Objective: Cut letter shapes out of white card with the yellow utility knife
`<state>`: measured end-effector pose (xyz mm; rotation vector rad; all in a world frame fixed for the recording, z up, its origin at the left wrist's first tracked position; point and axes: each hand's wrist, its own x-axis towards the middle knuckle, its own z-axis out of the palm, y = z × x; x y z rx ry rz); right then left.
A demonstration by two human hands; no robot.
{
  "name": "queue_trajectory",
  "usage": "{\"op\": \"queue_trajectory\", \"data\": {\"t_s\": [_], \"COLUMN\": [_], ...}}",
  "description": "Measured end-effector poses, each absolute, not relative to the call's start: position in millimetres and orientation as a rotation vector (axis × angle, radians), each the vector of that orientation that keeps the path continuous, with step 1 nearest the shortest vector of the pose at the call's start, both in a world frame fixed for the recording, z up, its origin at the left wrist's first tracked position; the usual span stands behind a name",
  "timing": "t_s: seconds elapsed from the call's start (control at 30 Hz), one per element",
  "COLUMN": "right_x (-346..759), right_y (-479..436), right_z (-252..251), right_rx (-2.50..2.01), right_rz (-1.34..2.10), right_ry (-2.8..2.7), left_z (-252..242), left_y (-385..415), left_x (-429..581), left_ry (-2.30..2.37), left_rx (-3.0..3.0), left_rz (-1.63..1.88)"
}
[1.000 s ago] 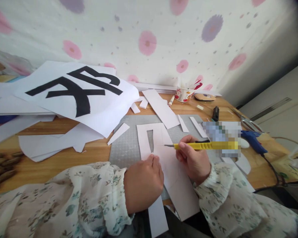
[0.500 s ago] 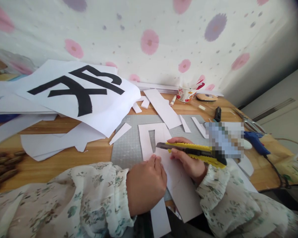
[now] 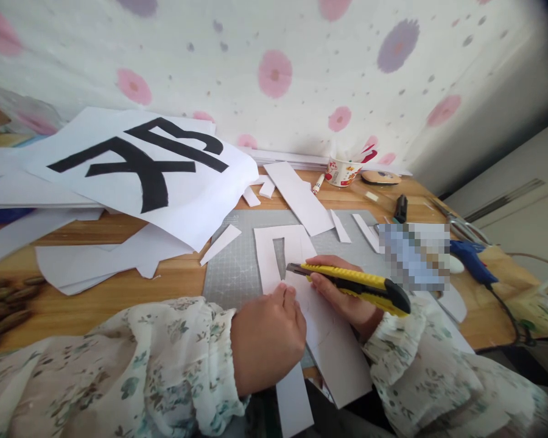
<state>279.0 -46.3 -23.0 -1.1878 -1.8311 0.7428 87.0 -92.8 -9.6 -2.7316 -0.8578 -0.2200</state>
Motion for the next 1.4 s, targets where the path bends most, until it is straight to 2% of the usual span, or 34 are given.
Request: {"op": "queue_trajectory", "data": {"t_s": [0.2,1.4], "right_x": [277.1,282.3], "right_y": [-46.2,-49.8], "right_z": [-21.6,-26.0], "right_rx": [-1.1,-1.01], "right_rz": [0.647,0.467], "right_ry": [-1.873,-2.069], "left_z": [-7.2,-13.9], "left_y": [-93.1,-87.2], "left_x": [86.6,84.5], "left_ry": [-0.868,-0.896], "left_rx": [-2.765,-2.698], "left_rz": [-0.132,-0.179]}}
